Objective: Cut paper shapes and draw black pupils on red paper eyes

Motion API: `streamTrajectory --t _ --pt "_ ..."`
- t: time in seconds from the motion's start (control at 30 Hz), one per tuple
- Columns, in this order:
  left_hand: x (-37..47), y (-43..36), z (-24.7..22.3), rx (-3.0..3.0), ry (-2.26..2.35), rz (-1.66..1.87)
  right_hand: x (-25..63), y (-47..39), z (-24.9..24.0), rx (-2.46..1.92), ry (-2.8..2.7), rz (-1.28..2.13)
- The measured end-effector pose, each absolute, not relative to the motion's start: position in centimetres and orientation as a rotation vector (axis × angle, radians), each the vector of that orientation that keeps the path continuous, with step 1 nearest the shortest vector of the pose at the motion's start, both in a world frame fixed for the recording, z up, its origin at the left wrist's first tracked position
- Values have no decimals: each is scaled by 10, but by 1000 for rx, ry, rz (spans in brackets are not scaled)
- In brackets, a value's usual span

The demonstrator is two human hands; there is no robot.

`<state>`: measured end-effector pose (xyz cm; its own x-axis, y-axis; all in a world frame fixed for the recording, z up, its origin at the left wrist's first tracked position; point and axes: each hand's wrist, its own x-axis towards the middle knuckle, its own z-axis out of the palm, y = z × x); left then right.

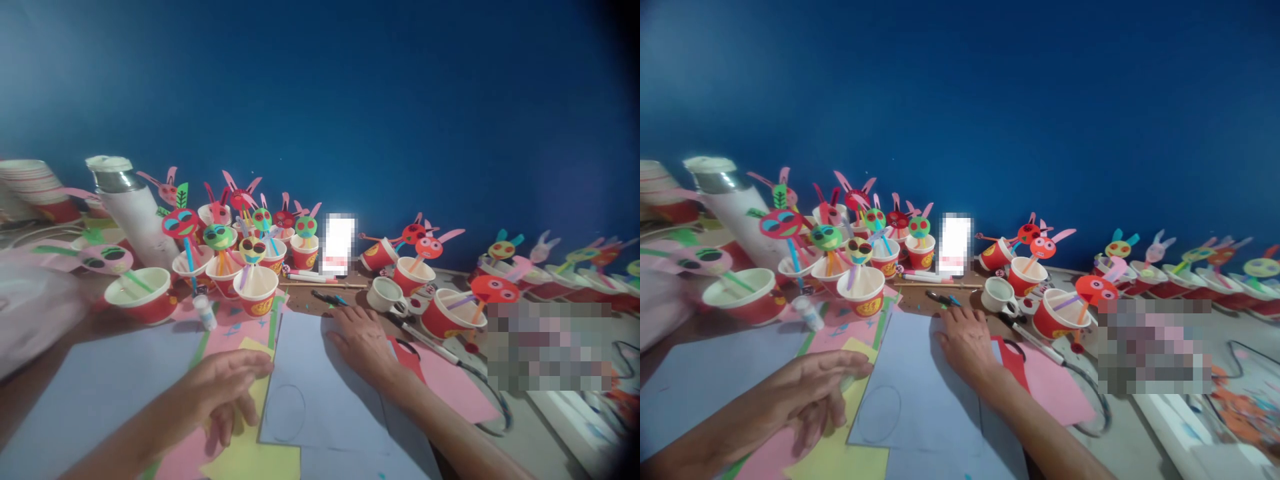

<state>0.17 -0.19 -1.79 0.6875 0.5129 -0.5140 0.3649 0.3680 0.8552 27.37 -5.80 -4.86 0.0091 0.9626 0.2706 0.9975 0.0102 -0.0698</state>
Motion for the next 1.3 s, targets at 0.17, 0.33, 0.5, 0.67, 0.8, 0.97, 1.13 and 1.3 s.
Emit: streamTrajectory --t 0.17,0.33,0.5,0.67,0.8,0.97,1.13,1.3 --pt "4 0 -24 1256 863 169 275 -55 -48 -2063 -2022 -210" --pt "6 0 -24 1293 869 185 274 -55 -51 -2071 -1962 -208" --pt "5 2 -21 1303 815 205 277 -52 -54 -2031 -1884 -173" --pt "1 0 -11 1260 813 280 284 -52 -48 -1881 -1864 -90" --pt "-2 3 -2 1154 852 626 296 -58 -27 -1735 -1850 42" --pt "3 6 -5 1195 870 830 305 -68 0 -1620 -1796 179" --pt "9 -2 -9 1363 808 632 303 -76 17 -1534 -1690 286" --pt "8 -10 3 1675 851 492 297 -88 29 -1408 -1732 225"
